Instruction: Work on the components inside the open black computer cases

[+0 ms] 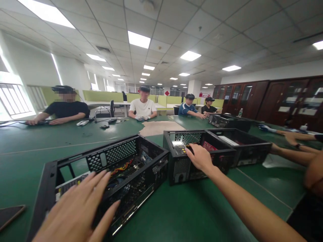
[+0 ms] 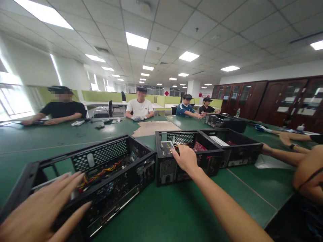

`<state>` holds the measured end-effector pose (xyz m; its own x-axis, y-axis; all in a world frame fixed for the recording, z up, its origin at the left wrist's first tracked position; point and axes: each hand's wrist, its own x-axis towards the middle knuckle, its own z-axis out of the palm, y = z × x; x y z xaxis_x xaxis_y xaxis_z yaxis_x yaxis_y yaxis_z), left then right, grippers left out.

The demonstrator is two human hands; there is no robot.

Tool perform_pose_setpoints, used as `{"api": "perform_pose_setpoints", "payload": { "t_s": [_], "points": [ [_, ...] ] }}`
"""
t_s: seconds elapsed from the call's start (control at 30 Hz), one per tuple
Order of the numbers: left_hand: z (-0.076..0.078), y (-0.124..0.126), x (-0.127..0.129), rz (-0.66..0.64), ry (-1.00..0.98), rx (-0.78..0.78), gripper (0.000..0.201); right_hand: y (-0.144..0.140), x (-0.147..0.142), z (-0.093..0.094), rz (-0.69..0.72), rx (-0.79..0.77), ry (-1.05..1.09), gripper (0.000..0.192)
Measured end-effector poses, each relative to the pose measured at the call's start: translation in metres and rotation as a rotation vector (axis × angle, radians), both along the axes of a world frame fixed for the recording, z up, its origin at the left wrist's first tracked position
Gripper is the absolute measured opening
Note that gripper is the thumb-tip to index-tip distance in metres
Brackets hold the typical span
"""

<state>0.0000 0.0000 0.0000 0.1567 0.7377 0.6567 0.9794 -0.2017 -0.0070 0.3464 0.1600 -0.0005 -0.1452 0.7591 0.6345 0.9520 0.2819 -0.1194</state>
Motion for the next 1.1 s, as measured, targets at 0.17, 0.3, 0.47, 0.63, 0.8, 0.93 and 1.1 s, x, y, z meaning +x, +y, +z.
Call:
{"api": "perform_pose_setpoints", "payload": {
  "t_s": [0.17, 0.3, 0.47, 0.63, 0.8, 0.93, 1.1],
  "points": [
    [0.011, 0.042, 0.065, 0.171, 0.199, -0.181, 0.048, 0.005, -0.016, -0.005, -0.138, -0.142, -0.207, 0.067],
    [0.005, 0.056, 0.073, 0.247, 0.258, -0.151, 0.044, 0.001, -0.015, -0.003, -0.138, -0.118, -0.208, 0.069],
    [0.003, 0.070, 0.056, 0.243, 0.256, -0.128, 0.047, 0.005, -0.011, -0.006, -0.131, -0.093, -0.210, 0.066],
    [0.009, 0.098, 0.013, 0.267, 0.227, -0.189, 0.047, 0.016, -0.012, -0.007, -0.155, -0.085, -0.229, 0.059],
    [0.005, 0.114, -0.055, 0.237, 0.300, -0.204, 0.051, 0.028, -0.009, -0.013, -0.158, -0.076, -0.248, 0.055],
    [0.001, 0.125, -0.077, 0.176, 0.316, -0.203, 0.052, 0.035, -0.010, -0.017, -0.163, -0.072, -0.247, 0.056],
    [0.003, 0.137, -0.047, 0.096, 0.329, -0.226, 0.052, 0.035, -0.043, -0.006, -0.143, -0.087, -0.291, 0.054]
  ]
}}
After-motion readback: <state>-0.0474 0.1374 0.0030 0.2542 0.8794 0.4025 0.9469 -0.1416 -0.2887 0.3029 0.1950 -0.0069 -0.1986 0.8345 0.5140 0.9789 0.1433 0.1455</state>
